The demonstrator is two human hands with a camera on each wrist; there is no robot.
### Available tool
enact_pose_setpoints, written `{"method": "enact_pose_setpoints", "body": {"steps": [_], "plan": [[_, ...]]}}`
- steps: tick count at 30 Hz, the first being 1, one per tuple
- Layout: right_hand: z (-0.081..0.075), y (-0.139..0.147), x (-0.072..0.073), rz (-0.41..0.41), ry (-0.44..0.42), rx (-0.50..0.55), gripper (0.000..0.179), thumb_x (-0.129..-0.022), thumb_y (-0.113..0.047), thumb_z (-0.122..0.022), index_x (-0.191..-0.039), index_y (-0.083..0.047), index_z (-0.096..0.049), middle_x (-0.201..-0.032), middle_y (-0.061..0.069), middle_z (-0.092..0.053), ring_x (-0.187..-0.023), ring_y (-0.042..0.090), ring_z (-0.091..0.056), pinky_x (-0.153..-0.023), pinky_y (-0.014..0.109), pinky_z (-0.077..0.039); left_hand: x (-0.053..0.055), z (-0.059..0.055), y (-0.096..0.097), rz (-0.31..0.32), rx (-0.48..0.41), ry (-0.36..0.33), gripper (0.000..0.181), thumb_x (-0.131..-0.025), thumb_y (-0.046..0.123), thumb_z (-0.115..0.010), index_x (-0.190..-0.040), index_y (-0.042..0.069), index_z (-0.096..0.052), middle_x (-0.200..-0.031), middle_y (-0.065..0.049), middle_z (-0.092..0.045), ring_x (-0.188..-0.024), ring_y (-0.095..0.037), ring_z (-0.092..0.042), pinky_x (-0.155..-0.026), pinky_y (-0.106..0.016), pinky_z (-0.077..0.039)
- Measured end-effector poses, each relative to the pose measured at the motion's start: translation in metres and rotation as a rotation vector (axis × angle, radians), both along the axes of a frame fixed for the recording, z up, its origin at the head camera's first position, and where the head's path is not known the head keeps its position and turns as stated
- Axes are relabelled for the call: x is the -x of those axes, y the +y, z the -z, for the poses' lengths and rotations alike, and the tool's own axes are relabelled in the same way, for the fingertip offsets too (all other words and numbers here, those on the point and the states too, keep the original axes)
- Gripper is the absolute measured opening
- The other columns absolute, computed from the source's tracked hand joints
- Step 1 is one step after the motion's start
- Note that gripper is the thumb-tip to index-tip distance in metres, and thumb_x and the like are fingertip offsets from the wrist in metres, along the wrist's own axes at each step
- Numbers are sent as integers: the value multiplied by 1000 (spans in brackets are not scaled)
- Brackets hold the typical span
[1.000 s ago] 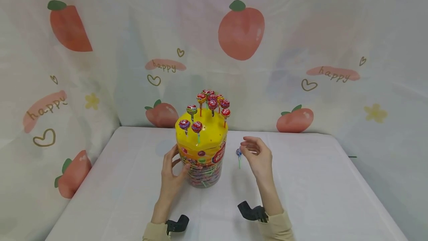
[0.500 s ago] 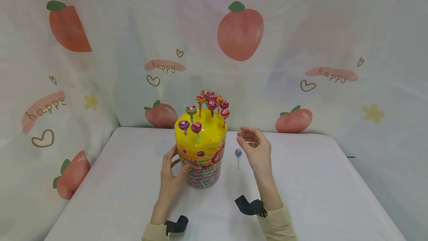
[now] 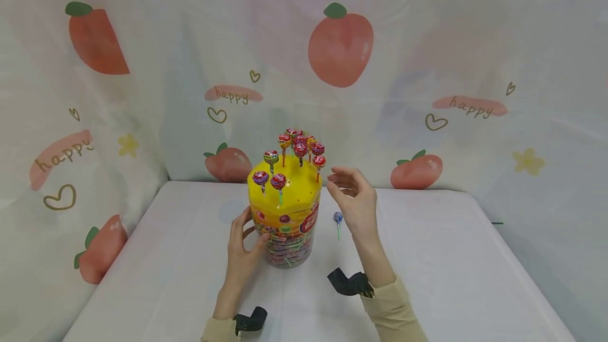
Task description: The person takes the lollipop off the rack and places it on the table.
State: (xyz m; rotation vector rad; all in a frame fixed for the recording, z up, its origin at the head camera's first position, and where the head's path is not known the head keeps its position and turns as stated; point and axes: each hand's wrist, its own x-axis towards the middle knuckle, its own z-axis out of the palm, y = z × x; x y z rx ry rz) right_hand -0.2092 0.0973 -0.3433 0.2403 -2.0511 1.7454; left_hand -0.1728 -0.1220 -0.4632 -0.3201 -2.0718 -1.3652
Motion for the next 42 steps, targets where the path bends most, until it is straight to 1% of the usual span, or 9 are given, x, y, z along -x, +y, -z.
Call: {"method": "enact_pose_setpoints", "body": {"steps": [6,9,15,19,23,27,35,39,42], "plan": [[-7,-8,4,-22,19,14,28,-86,-6,-69,-114,-4,-65,-105,18,-68,-90,10,-60,-81,19,-48,-1,0,-1,-9,11,3,69,-80,-3,-70,-142,-2,-39,-132,-22,-50,-121,-25,-47,-92,-57,-51],[-9,-11,6,-29,22,16,28,-86,-5,-69,-113,-4,-65,-105,18,-68,-90,10,-60,-81,20,-48,0,0,-1,-10,13,7,69,-80,-3,-70,-142,-2,-39,-132,-22,-50,-121,-24,-47,-91,-57,-51],[-7,-15,12,-50,28,33,26,-85,-3,-69,-111,0,-65,-104,21,-67,-86,6,-61,-79,18,-48,0,1,-1,-6,7,4,69,-80,-3,-69,-142,-1,-39,-133,-21,-49,-122,-21,-46,-92,-58,-51],[-4,-17,14,-53,53,43,25,-85,-3,-69,-110,1,-65,-103,21,-67,-85,6,-60,-79,17,-48,1,2,-1,-2,-3,-7,69,-81,-2,-69,-143,0,-38,-134,-21,-49,-123,-19,-45,-93,-59,-50],[-3,-19,15,-56,89,51,25,-85,-3,-69,-109,2,-65,-102,22,-67,-85,7,-60,-79,16,-49,1,2,-1,-3,-8,-13,69,-82,-2,-69,-143,0,-38,-134,-20,-48,-123,-19,-45,-93,-59,-49],[-1,-20,16,-53,115,58,24,-84,-2,-69,-108,2,-65,-100,22,-67,-84,7,-60,-79,15,-50,1,2,-1,-3,-1,-2,70,-81,-2,-69,-143,0,-38,-134,-21,-48,-122,-22,-45,-93,-59,-50],[0,-22,17,-35,126,55,23,-87,-3,-67,-109,0,-65,-100,20,-67,-85,7,-60,-79,16,-49,2,2,-2,0,10,20,70,-80,-3,-70,-142,-2,-38,-133,-22,-49,-122,-24,-46,-91,-59,-51],[-1,-21,18,-37,149,70,22,-87,-2,-66,-109,0,-65,-99,19,-67,-85,9,-60,-79,16,-50,2,3,-2,2,13,34,70,-79,-4,-70,-142,-3,-38,-133,-23,-49,-122,-19,-47,-90,-59,-51],[-8,-22,14,-37,144,84,22,-87,1,-64,-110,4,-64,-100,22,-66,-85,10,-60,-80,17,-50,2,4,-2,5,14,36,71,-79,-5,-70,-142,-3,-38,-133,-23,-49,-122,-17,-47,-90,-59,-51]]}}
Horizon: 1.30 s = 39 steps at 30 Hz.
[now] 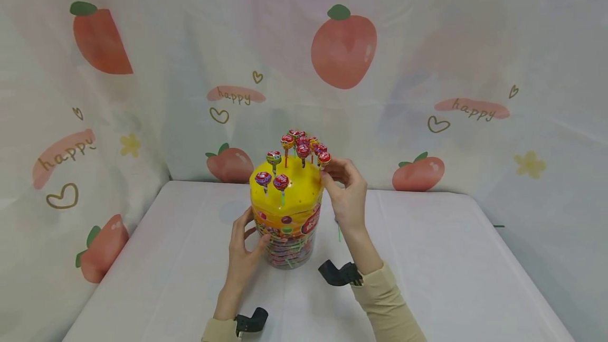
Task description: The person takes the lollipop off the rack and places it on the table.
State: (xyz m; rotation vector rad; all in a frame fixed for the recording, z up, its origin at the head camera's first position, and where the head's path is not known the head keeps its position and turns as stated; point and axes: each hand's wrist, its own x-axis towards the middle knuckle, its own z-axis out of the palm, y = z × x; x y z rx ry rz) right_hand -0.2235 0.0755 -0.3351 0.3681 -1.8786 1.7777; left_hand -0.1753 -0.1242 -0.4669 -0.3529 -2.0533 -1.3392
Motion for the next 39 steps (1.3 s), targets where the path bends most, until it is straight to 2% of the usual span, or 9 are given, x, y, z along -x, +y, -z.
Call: {"method": "enact_pose_setpoints", "body": {"steps": [4,8,12,15,25,31,39], "plan": [[-1,2,-3,5,-24,19,24,-88,-2,-65,-111,4,-63,-103,22,-64,-86,9,-59,-82,16,-49,0,0,0,-1,1,-10,70,-79,-4,-70,-142,-3,-38,-133,-23,-48,-121,-23,-47,-91,-59,-51],[8,7,-1,10,-10,36,24,-88,-5,-66,-111,0,-64,-100,19,-64,-85,9,-60,-80,16,-50,0,-1,-1,-3,4,-10,70,-79,-4,-70,-142,-3,-38,-133,-23,-49,-121,-26,-46,-90,-59,-51],[14,11,-2,24,-6,49,23,-86,-4,-68,-108,1,-66,-92,5,-65,-82,8,-60,-77,15,-51,1,-2,-1,-6,3,-14,70,-80,-4,-70,-142,-3,-38,-133,-23,-49,-121,-25,-46,-91,-59,-51],[22,13,-4,39,-28,55,22,-85,-2,-69,-107,3,-66,-88,-3,-65,-80,6,-60,-76,14,-51,1,-2,-1,-10,0,-22,70,-80,-3,-70,-142,-2,-38,-133,-22,-49,-121,-24,-46,-92,-59,-51],[55,26,-6,85,-111,83,23,-84,0,-69,-106,4,-66,-85,-9,-64,-78,5,-61,-75,12,-52,3,-4,-1,-5,3,-24,69,-81,-3,-70,-142,-2,-38,-134,-22,-48,-122,-26,-47,-92,-57,-51],[74,36,-5,128,-191,118,23,-83,1,-70,-106,3,-67,-84,-2,-65,-75,5,-60,-71,11,-51,2,-5,1,1,-7,-48,68,-82,-1,-70,-143,-1,-38,-135,-21,-48,-123,-25,-47,-93,-57,-51],[93,44,1,144,-213,146,24,-82,4,-70,-106,4,-67,-81,1,-65,-72,3,-60,-66,11,-51,0,-2,1,-12,-1,-38,69,-80,-2,-70,-142,-2,-38,-134,-22,-48,-122,-21,-47,-92,-58,-51]]}}
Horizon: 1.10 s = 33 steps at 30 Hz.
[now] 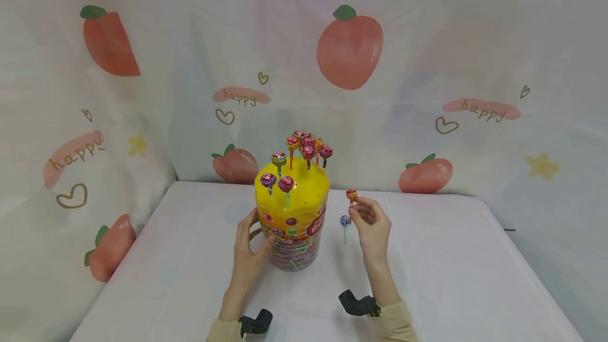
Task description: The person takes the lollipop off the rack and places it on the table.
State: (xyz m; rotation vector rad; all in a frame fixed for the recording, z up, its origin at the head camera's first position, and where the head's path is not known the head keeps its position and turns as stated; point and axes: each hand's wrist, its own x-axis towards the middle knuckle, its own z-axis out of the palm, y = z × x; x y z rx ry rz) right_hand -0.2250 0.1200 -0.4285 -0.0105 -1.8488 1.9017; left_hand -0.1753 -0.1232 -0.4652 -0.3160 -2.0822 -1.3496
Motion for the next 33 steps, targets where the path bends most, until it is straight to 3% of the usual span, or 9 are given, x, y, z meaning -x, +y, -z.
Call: {"method": "enact_pose_setpoints", "body": {"steps": [6,12,20,33], "plan": [[13,7,8,18,-67,12,26,-81,4,-70,-108,5,-67,-78,-5,-66,-70,2,-60,-62,10,-50,0,1,0,4,-5,-5,69,-81,-2,-69,-143,-1,-38,-135,-21,-48,-124,-15,-46,-93,-57,-51],[30,13,17,27,-160,19,30,-81,5,-69,-111,7,-64,-73,-16,-63,-69,-2,-59,-62,9,-49,-1,1,-1,6,-5,-23,69,-82,-1,-69,-143,0,-38,-135,-21,-48,-124,-19,-46,-95,-58,-50],[54,25,29,76,-264,12,28,-82,2,-70,-110,3,-66,-76,-4,-71,-66,-5,-61,-60,13,-48,-1,1,-1,12,-5,-18,69,-82,-2,-69,-143,-1,-37,-135,-21,-48,-123,-24,-45,-94,-58,-50],[76,35,37,41,-406,-3,33,-83,1,-68,-114,8,-60,-64,-18,-63,-58,-6,-60,-54,10,-49,0,1,0,12,-19,-36,70,-82,-1,-68,-144,2,-36,-137,-19,-47,-125,-20,-44,-96,-59,-49]]}}
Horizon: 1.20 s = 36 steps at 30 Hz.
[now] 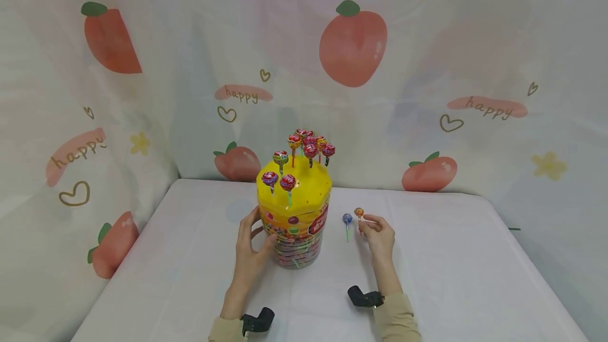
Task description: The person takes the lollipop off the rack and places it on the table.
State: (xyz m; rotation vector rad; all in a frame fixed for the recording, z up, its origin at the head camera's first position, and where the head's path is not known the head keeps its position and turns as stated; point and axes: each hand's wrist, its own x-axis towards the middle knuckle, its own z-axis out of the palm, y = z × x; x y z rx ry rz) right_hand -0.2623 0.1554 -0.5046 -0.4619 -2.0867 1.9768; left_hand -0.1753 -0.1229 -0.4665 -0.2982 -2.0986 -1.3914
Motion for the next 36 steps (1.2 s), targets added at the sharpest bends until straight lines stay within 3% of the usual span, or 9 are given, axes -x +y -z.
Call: {"method": "enact_pose_setpoints", "body": {"steps": [4,13,22,36], "plan": [[3,1,2,33,-31,-85,28,-82,-1,-69,-109,5,-64,-66,-13,-65,-57,-6,-58,-53,9,-49,0,0,-1,1,5,5,70,-82,-1,-69,-144,2,-36,-137,-19,-47,-125,-19,-45,-95,-58,-49],[9,-1,5,67,-34,-350,19,-81,-4,-70,-98,5,-68,-81,19,-73,-51,-7,-52,-49,11,-43,2,1,-1,1,10,15,70,-82,-2,-69,-144,1,-37,-136,-20,-47,-124,-20,-44,-94,-58,-50],[6,-5,3,53,-71,-438,17,-83,-6,-68,-97,2,-68,-79,18,-71,-53,-1,-53,-52,16,-42,2,3,-2,3,9,12,70,-82,-1,-69,-144,0,-37,-136,-20,-47,-124,-24,-45,-94,-58,-50],[10,-6,-2,37,-50,-564,19,-79,-7,-66,-97,0,-69,-82,18,-72,-63,17,-64,-58,22,-42,0,-1,-1,6,-6,-20,69,-84,0,-68,-144,1,-36,-137,-20,-46,-125,-22,-43,-97,-59,-48]]}}
